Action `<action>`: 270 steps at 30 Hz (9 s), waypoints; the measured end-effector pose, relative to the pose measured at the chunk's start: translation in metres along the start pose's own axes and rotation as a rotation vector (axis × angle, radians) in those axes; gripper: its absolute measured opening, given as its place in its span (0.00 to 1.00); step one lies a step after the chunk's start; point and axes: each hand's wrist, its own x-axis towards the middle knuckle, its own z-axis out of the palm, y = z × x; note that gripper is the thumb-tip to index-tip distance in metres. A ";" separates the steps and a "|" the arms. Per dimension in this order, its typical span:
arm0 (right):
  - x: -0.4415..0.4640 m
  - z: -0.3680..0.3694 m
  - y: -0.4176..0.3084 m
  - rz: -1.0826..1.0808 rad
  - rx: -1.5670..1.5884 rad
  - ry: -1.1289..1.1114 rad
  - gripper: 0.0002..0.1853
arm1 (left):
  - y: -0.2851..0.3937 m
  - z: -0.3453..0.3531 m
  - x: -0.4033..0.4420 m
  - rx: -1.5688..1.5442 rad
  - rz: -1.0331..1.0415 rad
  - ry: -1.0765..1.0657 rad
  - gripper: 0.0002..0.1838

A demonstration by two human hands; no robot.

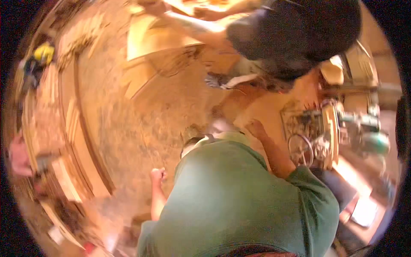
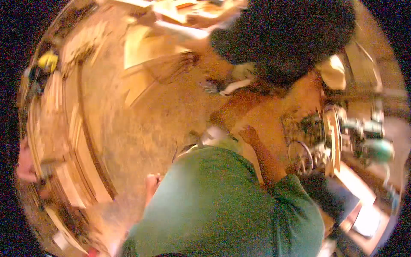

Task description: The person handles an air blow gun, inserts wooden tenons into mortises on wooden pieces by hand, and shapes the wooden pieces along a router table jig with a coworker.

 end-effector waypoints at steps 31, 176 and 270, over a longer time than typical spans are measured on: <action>0.119 0.052 -0.157 0.171 -0.145 -0.377 0.29 | -0.142 0.022 0.019 0.654 -0.088 0.229 0.08; 0.681 0.354 -0.968 1.163 0.569 0.721 0.28 | 0.533 -0.721 1.226 0.717 0.071 -0.804 0.10; 0.642 0.435 -0.946 1.369 0.810 0.655 0.30 | 0.460 -0.704 1.275 1.303 0.480 -0.703 0.22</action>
